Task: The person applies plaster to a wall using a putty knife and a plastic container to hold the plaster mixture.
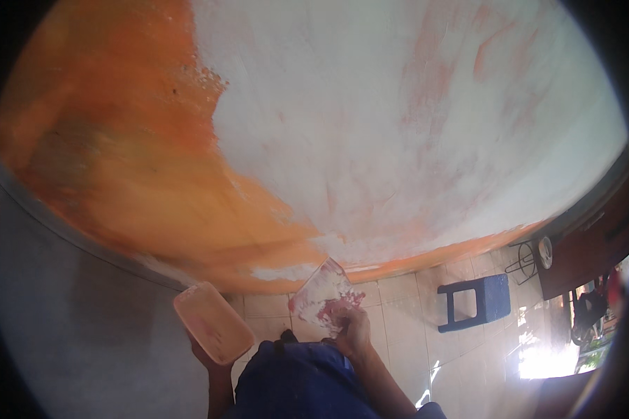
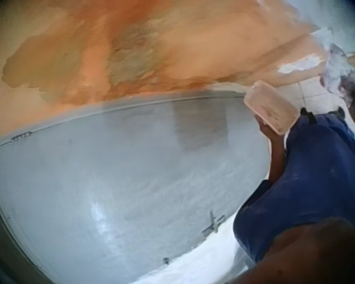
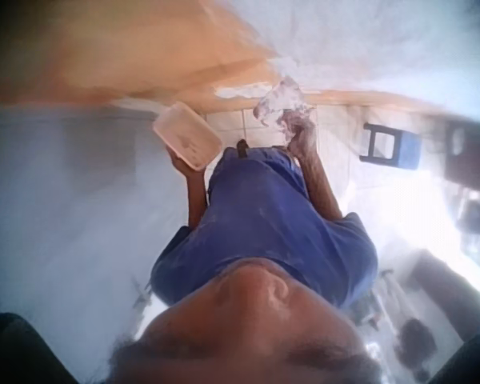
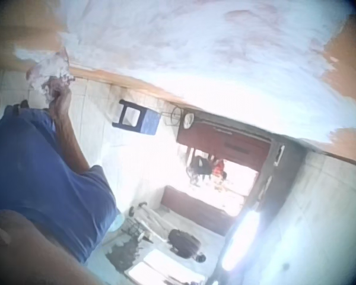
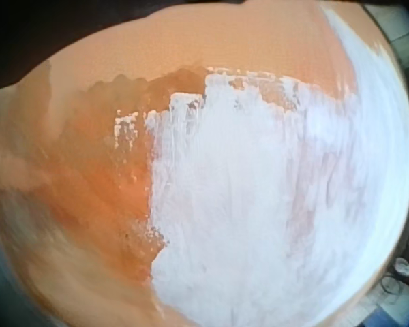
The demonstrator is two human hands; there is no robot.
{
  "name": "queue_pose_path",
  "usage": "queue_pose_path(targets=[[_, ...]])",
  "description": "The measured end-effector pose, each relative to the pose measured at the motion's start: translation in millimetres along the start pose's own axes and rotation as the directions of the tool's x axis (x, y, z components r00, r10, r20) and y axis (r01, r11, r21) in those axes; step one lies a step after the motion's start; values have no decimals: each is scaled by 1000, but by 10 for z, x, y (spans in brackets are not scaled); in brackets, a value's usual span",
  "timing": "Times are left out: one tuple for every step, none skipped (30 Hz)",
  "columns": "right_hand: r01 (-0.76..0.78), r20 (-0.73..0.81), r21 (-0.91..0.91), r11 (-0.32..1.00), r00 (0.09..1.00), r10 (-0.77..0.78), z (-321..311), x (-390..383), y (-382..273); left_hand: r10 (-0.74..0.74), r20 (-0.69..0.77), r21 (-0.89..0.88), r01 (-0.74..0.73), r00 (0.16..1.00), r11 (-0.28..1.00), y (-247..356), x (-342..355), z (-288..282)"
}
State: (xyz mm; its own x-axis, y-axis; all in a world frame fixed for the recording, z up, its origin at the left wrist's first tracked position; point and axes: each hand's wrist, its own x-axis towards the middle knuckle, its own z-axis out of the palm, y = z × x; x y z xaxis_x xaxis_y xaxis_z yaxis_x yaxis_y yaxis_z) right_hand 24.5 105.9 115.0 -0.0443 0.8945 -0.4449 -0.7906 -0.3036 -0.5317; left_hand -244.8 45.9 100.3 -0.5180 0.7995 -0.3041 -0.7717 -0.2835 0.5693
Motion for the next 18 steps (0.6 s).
queue_pose_path(targets=[[76,52,-92,993,996,-72,60,-1,-45,-15,4,-16,15,1000,1000,13,-2,16],[157,108,-179,971,984,-139,128,-18,-113,-30,10,-30,30,999,999,41,15,39],[240,172,-260,935,965,-200,264,-55,-201,-38,65,-45,41,997,998,40,24,-5],[337,189,-260,905,937,-295,433,-77,-268,-48,120,-58,55,992,997,47,30,-29],[431,206,-256,865,899,-387,632,-95,-324,-42,118,-40,47,992,998,59,31,-44],[520,222,-253,816,852,-474,783,-102,-379,-38,114,-25,41,993,999,60,27,-56],[588,230,-259,767,808,-542,871,-113,-455,-56,129,-45,63,990,997,59,40,-75],[628,289,-284,725,777,-560,929,-130,-544,-75,143,-64,85,987,994,57,55,-87],[671,352,-300,678,738,-575,993,-145,-648,-109,180,-118,131,978,984,50,105,-112],[713,414,-313,628,697,-585,1099,-166,-743,-139,218,-168,178,966,970,50,140,-96],[782,461,-311,540,621,-634,1269,-219,-849,-134,240,-159,175,961,972,49,140,-81],[841,511,-298,451,540,-669,1466,-274,-941,-121,259,-151,164,958,975,77,104,-51],[930,629,-339,143,337,-700,1609,-310,-1050,-100,272,-143,143,957,979,121,84,-50],[912,792,-300,-278,75,-606,1811,-446,-1232,-93,280,-146,138,956,980,132,98,-68],[901,801,-296,-317,54,-597,1979,-629,-1297,-92,291,-144,139,952,980,137,114,-106],[895,819,-187,-405,-86,-567,2187,-703,-1341,-92,295,-140,138,951,981,139,117,-148],[871,821,-75,-486,-223,-525,2434,-744,-1367,-119,315,-165,178,942,970,148,136,-177],[772,849,-17,-635,-325,-417,2686,-800,-1350,-141,334,-194,215,932,957,150,174,-199]])
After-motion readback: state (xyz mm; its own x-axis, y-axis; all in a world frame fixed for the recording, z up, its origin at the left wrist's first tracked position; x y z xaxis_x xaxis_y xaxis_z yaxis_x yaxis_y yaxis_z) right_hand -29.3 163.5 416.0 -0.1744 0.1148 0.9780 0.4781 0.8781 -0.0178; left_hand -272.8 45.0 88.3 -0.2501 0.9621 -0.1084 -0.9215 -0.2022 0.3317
